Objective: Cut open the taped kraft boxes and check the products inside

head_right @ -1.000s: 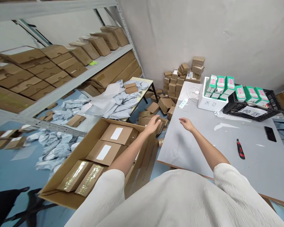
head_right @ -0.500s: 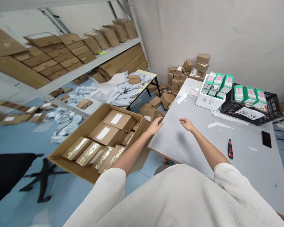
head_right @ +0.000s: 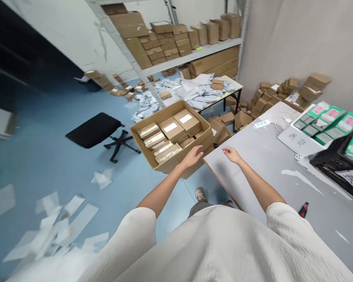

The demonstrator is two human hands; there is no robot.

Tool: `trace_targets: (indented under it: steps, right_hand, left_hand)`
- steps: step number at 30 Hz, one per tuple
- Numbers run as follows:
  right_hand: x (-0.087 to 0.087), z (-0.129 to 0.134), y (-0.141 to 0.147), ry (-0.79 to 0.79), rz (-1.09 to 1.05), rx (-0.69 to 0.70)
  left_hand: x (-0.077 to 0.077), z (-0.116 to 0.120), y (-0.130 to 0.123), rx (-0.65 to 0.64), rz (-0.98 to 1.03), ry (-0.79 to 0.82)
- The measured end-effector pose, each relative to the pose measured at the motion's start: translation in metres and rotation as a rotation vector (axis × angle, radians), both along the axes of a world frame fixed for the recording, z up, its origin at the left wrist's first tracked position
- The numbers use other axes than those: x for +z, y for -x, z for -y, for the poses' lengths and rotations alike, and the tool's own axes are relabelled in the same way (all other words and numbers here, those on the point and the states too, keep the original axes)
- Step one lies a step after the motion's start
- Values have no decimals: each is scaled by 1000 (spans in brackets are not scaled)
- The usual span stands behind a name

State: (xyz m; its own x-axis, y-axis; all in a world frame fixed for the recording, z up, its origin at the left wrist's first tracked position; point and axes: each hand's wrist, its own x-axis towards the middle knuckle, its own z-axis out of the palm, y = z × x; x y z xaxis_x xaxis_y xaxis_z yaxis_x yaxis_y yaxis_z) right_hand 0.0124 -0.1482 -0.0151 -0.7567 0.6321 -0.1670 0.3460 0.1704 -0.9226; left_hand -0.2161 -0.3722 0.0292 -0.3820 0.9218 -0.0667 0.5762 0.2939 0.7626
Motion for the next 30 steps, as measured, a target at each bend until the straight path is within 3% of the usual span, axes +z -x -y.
trace_targets:
  steps: [8, 14, 19, 25, 30]
  right_hand:
    - [-1, 51, 121, -48, -29, 212]
    - [-2, 91, 192, -42, -19, 280]
    - [-3, 111, 227, -28, 16, 301]
    - [-3, 113, 263, -29, 50, 352]
    - [-25, 107, 299, -10, 108, 396]
  left_hand:
    - [-16, 93, 71, 196, -20, -14]
    - [-32, 146, 132, 296, 35, 37]
    - [-46, 169, 161, 365, 73, 78]
    - [-60, 183, 180, 402, 106, 125]
    - [-76, 185, 190, 483, 171, 174]
